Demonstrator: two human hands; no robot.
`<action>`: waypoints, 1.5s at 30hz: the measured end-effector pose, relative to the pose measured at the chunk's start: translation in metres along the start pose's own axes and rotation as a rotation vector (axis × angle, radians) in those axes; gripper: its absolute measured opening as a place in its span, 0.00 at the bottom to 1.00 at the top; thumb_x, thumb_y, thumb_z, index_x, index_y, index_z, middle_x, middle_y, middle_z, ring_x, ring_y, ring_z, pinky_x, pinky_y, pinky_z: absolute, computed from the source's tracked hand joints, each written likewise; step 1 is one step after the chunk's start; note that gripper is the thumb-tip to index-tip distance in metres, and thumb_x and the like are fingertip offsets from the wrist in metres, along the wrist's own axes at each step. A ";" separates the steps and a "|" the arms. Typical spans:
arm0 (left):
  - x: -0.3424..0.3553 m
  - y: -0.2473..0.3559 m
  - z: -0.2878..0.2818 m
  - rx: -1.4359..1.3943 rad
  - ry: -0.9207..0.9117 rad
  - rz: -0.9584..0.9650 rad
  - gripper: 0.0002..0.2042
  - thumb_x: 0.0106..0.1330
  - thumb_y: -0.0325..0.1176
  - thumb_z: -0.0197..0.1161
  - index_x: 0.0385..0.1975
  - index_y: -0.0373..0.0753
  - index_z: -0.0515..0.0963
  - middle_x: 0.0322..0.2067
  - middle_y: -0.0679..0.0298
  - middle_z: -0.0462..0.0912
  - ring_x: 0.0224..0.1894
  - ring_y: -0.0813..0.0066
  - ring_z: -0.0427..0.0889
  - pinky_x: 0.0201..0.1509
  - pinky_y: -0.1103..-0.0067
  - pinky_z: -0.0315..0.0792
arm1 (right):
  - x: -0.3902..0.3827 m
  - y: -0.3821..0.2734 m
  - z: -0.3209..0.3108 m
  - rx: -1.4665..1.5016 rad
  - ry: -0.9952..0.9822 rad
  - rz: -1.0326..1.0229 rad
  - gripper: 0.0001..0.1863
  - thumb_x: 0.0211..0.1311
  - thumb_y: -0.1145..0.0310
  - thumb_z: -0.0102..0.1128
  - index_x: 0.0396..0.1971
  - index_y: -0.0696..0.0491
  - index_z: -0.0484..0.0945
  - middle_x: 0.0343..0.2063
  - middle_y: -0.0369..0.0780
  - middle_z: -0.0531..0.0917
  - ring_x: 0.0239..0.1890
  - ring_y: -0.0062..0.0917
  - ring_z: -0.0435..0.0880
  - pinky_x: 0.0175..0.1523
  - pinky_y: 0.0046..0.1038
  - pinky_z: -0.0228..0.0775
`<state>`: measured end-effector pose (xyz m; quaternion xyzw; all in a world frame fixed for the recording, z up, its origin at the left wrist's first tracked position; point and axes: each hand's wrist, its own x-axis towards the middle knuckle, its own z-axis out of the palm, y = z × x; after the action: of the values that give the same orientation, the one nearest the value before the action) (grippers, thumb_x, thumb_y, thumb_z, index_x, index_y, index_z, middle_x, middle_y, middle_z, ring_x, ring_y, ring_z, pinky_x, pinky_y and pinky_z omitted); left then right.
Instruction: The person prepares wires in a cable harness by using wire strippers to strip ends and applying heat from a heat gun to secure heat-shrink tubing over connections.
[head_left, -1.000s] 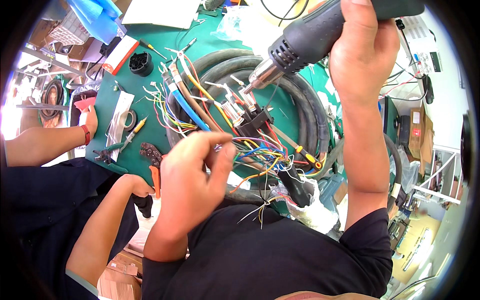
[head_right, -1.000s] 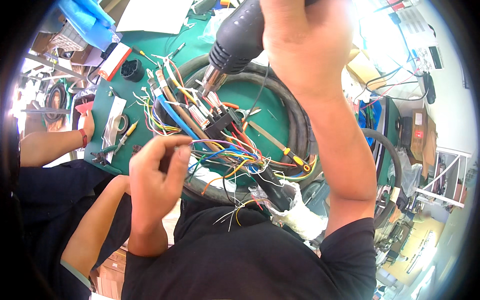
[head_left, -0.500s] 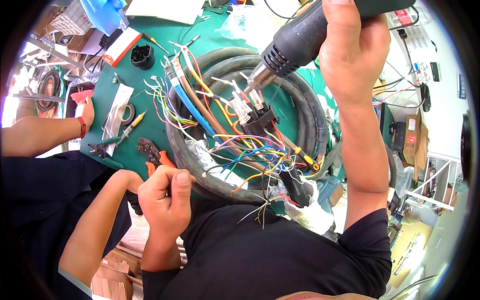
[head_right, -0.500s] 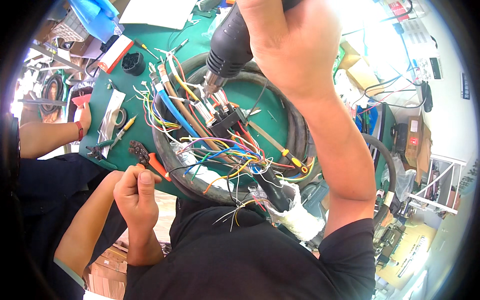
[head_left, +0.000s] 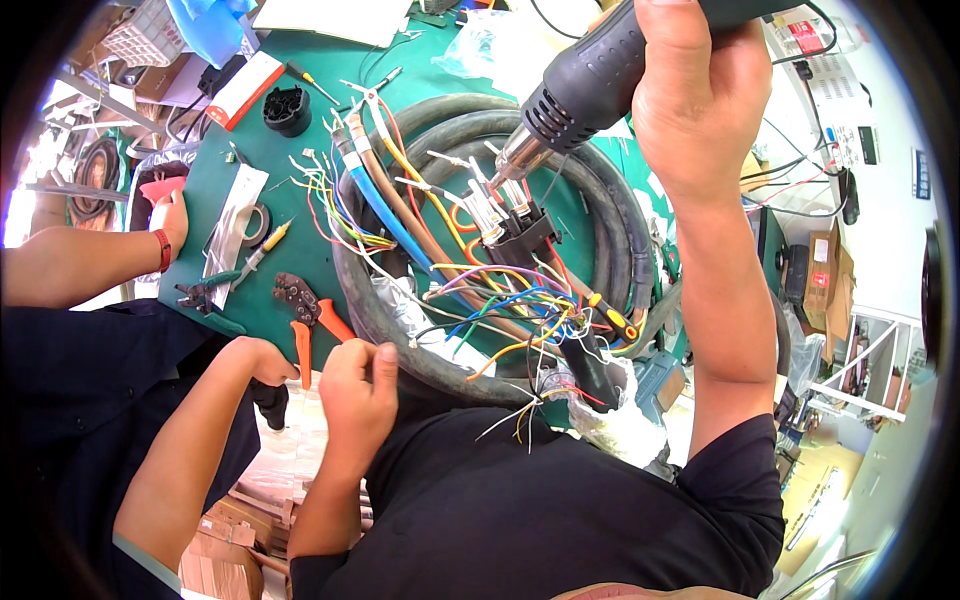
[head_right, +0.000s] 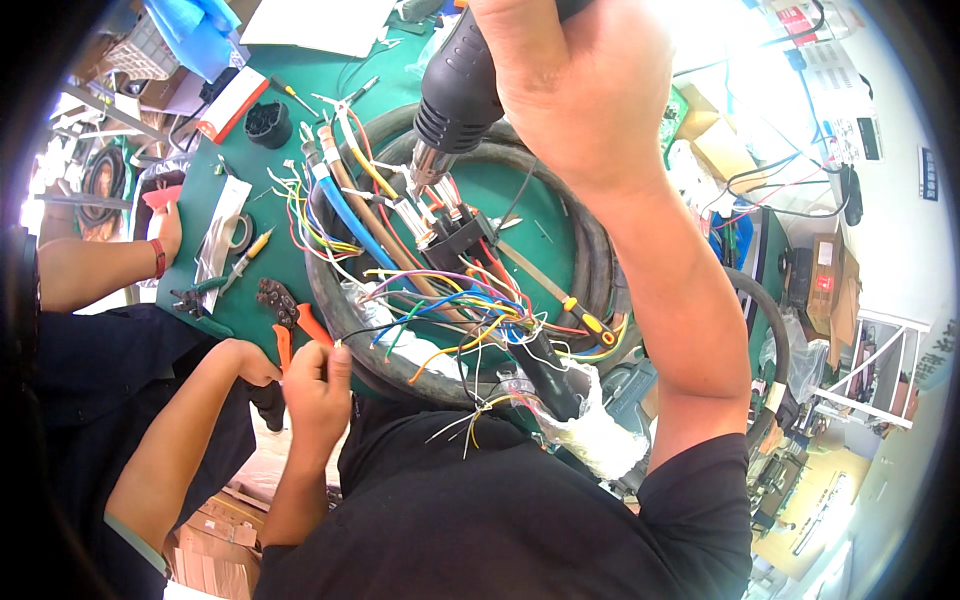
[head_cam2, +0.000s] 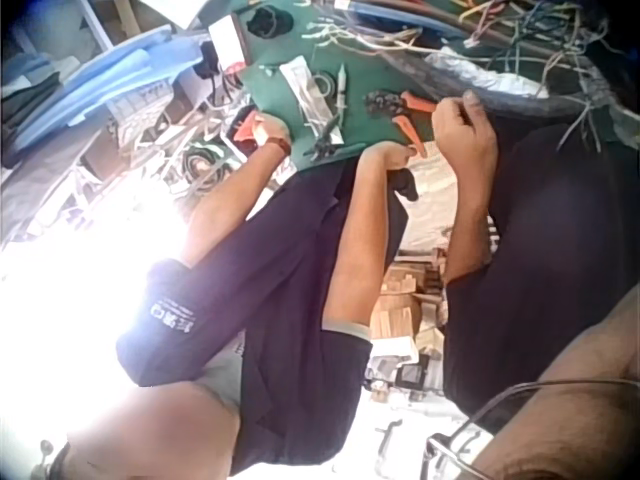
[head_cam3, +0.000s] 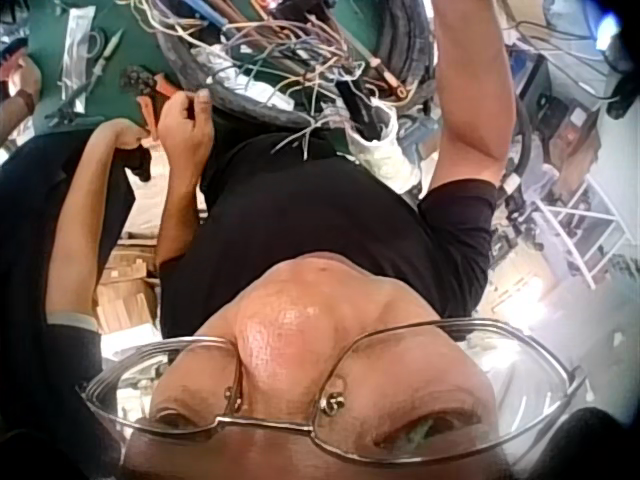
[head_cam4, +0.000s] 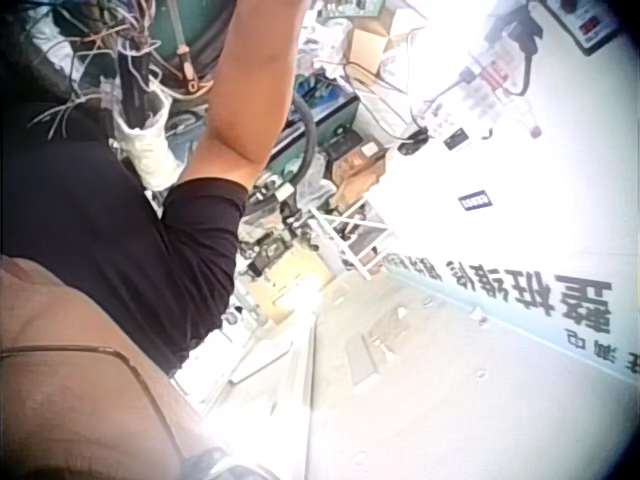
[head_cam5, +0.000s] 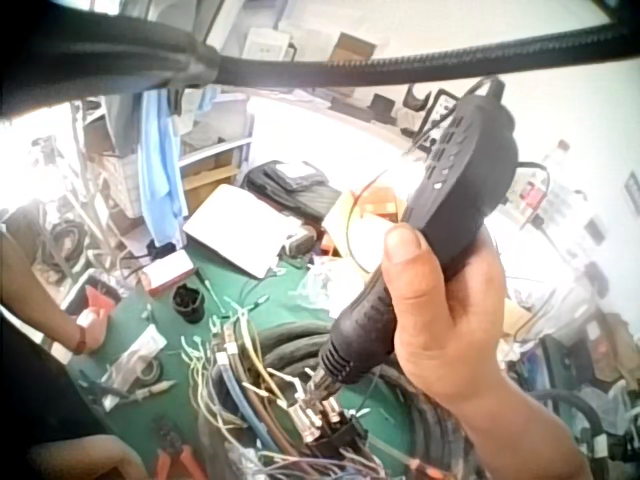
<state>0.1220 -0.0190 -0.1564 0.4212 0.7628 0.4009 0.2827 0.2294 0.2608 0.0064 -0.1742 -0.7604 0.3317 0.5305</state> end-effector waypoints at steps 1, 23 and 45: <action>-0.001 -0.001 0.008 0.067 0.038 0.101 0.12 0.63 0.32 0.61 0.21 0.34 0.70 0.22 0.59 0.71 0.27 0.62 0.70 0.32 0.69 0.64 | 0.000 -0.002 0.002 -0.025 0.018 0.003 0.16 0.65 0.63 0.57 0.42 0.60 0.72 0.28 0.31 0.74 0.28 0.11 0.67 0.34 0.16 0.59; -0.017 -0.044 0.079 0.462 -0.043 0.341 0.18 0.59 0.48 0.60 0.40 0.40 0.80 0.54 0.63 0.70 0.63 0.63 0.60 0.66 0.63 0.44 | 0.002 0.003 -0.003 -0.022 -0.035 -0.010 0.16 0.64 0.60 0.57 0.40 0.60 0.73 0.27 0.31 0.73 0.28 0.11 0.67 0.32 0.16 0.59; -0.017 -0.045 0.082 0.407 -0.009 0.341 0.13 0.55 0.42 0.63 0.34 0.40 0.81 0.45 0.65 0.76 0.61 0.63 0.62 0.65 0.63 0.44 | 0.004 0.000 0.000 -0.071 -0.040 -0.020 0.16 0.65 0.61 0.56 0.41 0.61 0.73 0.27 0.31 0.73 0.28 0.11 0.66 0.32 0.16 0.59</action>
<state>0.1744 -0.0173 -0.2353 0.5938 0.7443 0.2792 0.1241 0.2283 0.2633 0.0090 -0.1787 -0.7839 0.3024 0.5119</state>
